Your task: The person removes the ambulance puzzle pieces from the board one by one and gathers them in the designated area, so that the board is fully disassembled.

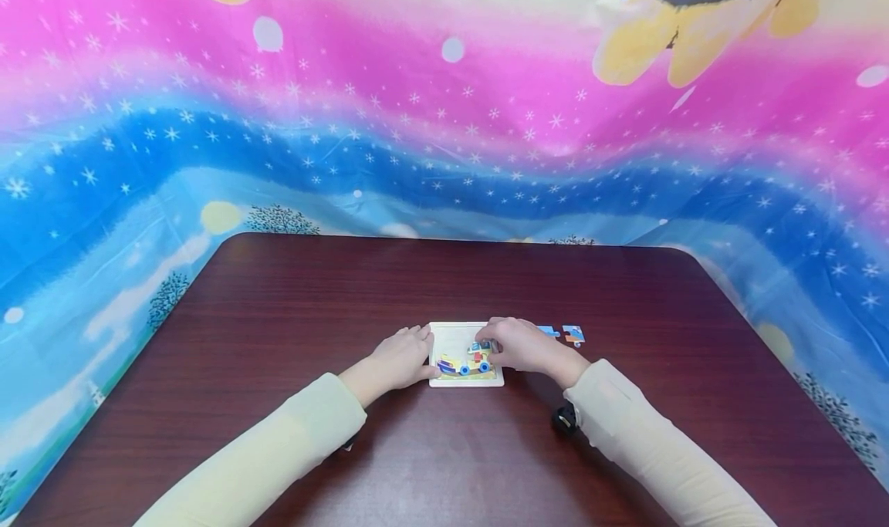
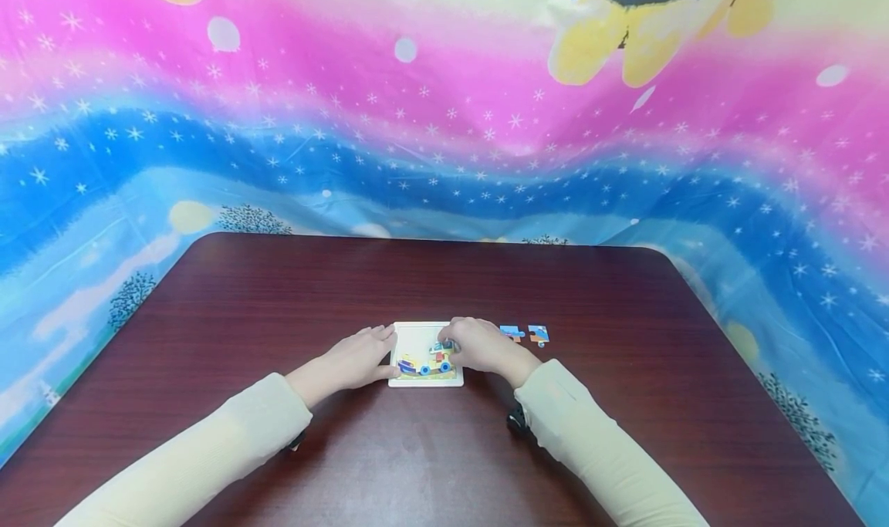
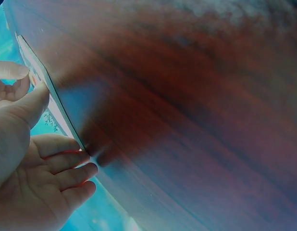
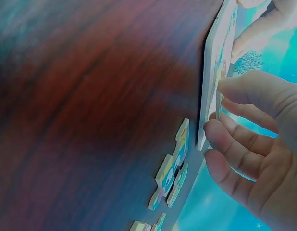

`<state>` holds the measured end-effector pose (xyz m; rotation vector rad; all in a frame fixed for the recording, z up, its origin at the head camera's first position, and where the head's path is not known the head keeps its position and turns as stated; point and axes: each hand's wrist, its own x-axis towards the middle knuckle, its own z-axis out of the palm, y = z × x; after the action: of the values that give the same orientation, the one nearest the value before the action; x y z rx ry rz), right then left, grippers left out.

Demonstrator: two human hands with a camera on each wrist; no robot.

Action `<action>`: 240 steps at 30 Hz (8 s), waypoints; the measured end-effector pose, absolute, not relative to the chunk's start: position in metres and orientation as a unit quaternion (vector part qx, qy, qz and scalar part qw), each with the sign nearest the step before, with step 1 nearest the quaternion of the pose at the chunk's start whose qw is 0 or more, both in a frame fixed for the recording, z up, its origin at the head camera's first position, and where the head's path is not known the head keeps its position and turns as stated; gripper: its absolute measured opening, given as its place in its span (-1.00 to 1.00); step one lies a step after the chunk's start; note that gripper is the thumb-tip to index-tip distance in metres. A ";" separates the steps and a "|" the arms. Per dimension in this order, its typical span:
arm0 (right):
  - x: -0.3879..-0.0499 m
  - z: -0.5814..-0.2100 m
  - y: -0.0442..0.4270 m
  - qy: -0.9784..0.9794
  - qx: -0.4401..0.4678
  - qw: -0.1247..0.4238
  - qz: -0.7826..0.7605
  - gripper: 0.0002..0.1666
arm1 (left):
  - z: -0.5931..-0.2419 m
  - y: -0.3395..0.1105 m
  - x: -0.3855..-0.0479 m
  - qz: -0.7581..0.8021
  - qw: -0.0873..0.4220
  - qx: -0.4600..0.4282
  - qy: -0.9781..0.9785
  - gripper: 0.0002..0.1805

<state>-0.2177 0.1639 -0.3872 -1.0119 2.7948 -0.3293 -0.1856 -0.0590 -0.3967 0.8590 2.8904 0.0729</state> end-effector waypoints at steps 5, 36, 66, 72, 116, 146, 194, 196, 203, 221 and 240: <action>-0.217 -0.385 0.167 0.932 -0.336 0.069 -0.114 -0.62 | -0.396 -0.059 -0.185 0.022 0.063 0.284 0.956 -0.29; -0.216 -0.371 0.246 0.931 -0.315 0.040 -0.183 -0.65 | -0.399 -0.059 -0.188 0.031 0.055 0.291 0.955 -0.30; -0.196 -0.387 0.313 0.953 -0.245 0.083 -0.155 -0.64 | -0.400 -0.059 -0.188 0.031 0.063 0.287 0.955 -0.30; -0.195 -0.388 0.315 0.954 -0.242 0.089 -0.150 -0.63 | -0.400 -0.059 -0.188 0.028 0.062 0.287 0.955 -0.29; -0.197 -0.385 0.308 0.946 -0.274 0.067 -0.158 -0.65 | -0.399 -0.060 -0.185 0.030 0.047 0.295 0.954 -0.29; -0.203 -0.368 0.163 0.914 -0.379 0.041 -0.139 -0.66 | -0.400 -0.071 -0.184 0.058 0.042 0.347 0.935 -0.27; -0.208 -0.392 0.117 0.902 -0.402 0.079 -0.134 -0.74 | -0.399 -0.068 -0.185 0.050 0.048 0.330 0.941 -0.26; -0.207 -0.392 0.117 0.903 -0.401 0.074 -0.135 -0.77 | -0.399 -0.068 -0.185 0.050 0.047 0.332 0.941 -0.26; -0.208 -0.394 0.113 0.907 -0.399 0.052 -0.123 -0.83 | -0.399 -0.068 -0.185 0.048 0.045 0.334 0.940 -0.26; -0.208 -0.392 0.113 0.909 -0.398 0.046 -0.117 -0.83 | -0.400 -0.068 -0.185 0.038 0.039 0.337 0.940 -0.26; -0.204 -0.378 0.144 0.898 -0.380 0.063 -0.211 -0.78 | -0.400 -0.067 -0.184 0.041 0.050 0.331 0.941 -0.27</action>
<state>-0.2044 0.1437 -0.3776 -1.1490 2.7136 -0.6370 -0.1844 -0.0668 -0.3999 1.0078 2.8662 0.1234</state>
